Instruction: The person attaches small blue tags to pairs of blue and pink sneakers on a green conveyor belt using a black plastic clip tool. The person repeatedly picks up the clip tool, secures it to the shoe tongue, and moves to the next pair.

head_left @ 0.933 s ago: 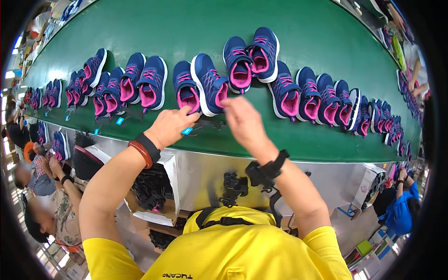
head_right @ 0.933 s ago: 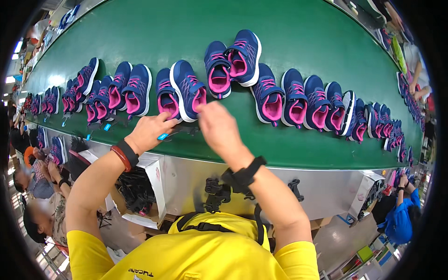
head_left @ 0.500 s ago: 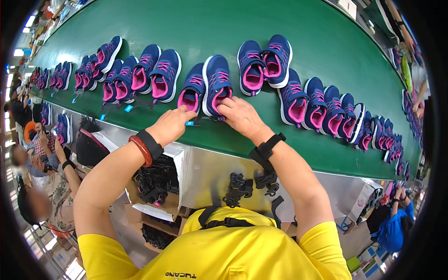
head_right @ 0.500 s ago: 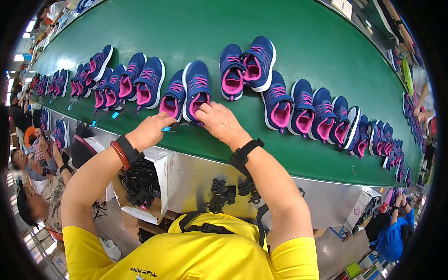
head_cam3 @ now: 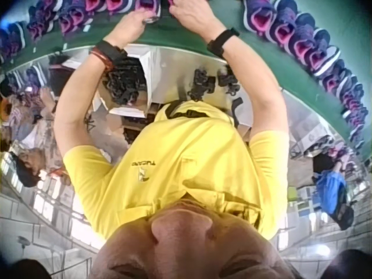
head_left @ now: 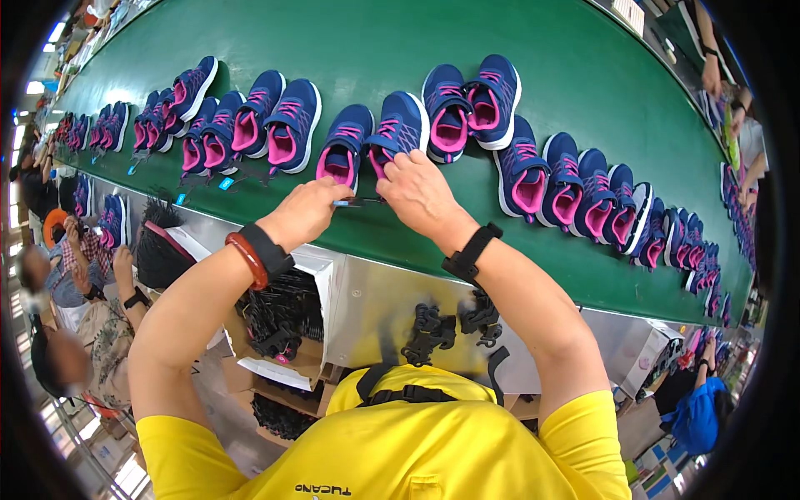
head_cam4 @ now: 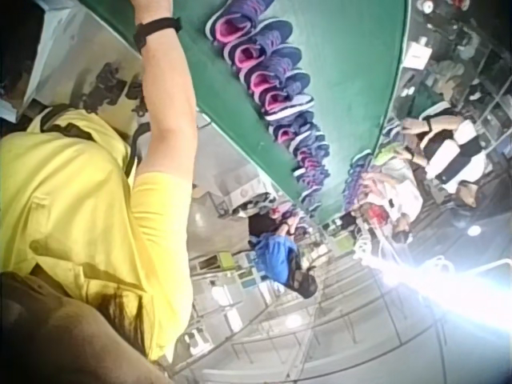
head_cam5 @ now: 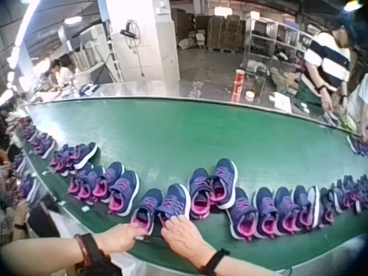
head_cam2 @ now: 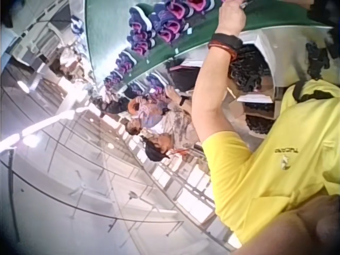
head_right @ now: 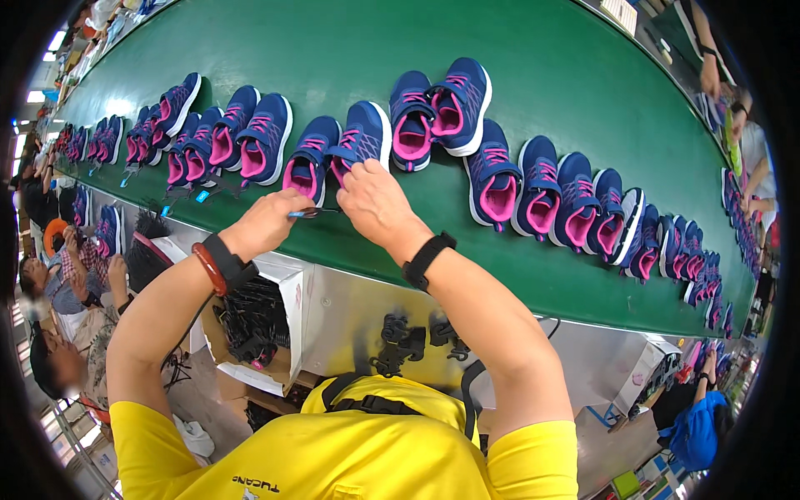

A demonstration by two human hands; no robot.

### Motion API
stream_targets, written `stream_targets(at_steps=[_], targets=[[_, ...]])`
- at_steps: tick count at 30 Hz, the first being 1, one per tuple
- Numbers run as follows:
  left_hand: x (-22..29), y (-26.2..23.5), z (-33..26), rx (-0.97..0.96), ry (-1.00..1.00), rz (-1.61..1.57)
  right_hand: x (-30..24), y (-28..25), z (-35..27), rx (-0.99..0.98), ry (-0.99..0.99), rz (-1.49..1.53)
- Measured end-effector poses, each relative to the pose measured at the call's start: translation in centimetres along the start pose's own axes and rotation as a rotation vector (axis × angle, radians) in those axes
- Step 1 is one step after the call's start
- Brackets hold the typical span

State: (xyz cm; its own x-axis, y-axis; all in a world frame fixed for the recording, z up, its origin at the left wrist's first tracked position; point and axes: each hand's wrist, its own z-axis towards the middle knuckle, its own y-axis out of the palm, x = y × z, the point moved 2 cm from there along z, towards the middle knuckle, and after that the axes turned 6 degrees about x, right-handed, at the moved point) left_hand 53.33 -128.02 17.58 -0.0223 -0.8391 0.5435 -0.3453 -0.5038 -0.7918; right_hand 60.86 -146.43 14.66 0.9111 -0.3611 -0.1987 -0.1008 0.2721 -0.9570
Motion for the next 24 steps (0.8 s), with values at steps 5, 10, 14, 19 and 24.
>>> stream_targets(at_steps=[5, 10, 14, 19, 24], targets=[[0.9, -1.4, 0.2, 0.026, 0.026, -0.114, 1.9, -1.1, -1.7, 0.285, 0.15, 0.385], [2.2, -1.8, 0.3, -0.027, 0.057, 0.241, 4.6, -7.3, -9.7, 0.268, 0.371, 0.55], [4.8, -1.8, 2.6, 0.173, 0.144, 0.11, 6.0, -11.9, -23.2, 0.105, 0.792, 0.528], [9.8, 1.8, 7.2, 0.253, 0.293, 0.098, 2.3, -13.5, -38.4, -0.275, 1.204, 0.351], [9.4, 3.5, 11.9, 0.37, 0.332, 0.234, -2.4, -12.8, -41.4, -0.306, 1.302, 0.342]])
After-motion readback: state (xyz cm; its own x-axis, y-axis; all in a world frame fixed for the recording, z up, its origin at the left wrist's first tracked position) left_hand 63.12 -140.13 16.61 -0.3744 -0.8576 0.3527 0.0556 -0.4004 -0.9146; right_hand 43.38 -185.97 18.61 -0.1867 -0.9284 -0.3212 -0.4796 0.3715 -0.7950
